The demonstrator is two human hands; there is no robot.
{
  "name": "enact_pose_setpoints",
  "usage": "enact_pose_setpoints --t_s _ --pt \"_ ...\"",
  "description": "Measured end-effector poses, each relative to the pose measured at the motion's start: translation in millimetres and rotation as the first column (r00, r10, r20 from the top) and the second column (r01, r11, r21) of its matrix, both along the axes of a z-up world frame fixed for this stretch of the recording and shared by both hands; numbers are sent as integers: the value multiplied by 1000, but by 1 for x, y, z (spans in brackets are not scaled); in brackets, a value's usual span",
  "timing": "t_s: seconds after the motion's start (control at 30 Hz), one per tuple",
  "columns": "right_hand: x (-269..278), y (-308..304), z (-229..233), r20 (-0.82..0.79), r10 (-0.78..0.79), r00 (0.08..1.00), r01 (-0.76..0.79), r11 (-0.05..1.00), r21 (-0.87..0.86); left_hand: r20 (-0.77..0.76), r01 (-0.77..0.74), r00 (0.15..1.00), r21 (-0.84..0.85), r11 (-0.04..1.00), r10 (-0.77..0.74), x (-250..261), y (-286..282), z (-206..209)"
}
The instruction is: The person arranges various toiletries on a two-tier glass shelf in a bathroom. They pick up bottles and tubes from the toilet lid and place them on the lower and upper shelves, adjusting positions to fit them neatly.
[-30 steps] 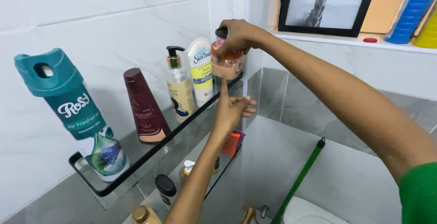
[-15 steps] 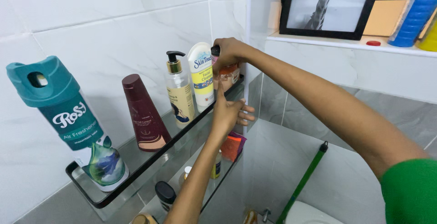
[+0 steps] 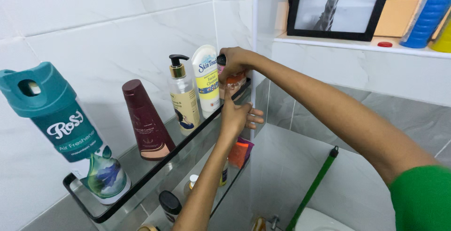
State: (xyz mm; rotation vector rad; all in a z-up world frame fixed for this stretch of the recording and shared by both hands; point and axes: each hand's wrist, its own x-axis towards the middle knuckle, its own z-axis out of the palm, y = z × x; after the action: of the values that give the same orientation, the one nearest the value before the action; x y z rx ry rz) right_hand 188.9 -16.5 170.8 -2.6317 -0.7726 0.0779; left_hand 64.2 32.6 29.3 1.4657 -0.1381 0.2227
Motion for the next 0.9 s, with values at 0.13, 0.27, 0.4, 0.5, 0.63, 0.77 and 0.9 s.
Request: enact_pose_setpoints --t_s 0.13,0.27,0.4,0.5,0.63,0.77,0.9 --pt "1 -1 0 -49 -5 999 5 1000 -10 7 -4 1000 1 1000 4 1 -2 0" --pt "-2 -5 3 -69 13 998 -15 1000 -25 2 10 1000 -16 1000 -10 0 -4 -1" --pt "-4 -8 3 -64 -38 997 37 999 -20 1 -2 1000 12 1000 2 -1 -4 0" --pt "1 -8 0 -90 -78 993 84 994 66 -9 -14 1000 33 999 15 -2 -4 0" --pt "10 -9 -7 -92 -62 994 72 992 108 14 21 1000 -13 1000 -20 -2 -4 1" --pt "11 -10 -11 -22 -82 996 84 991 105 13 17 1000 -1 1000 -17 -3 -2 2" --pt "1 -15 -10 20 -134 991 131 985 110 9 7 1000 11 1000 -7 -5 -1 3"
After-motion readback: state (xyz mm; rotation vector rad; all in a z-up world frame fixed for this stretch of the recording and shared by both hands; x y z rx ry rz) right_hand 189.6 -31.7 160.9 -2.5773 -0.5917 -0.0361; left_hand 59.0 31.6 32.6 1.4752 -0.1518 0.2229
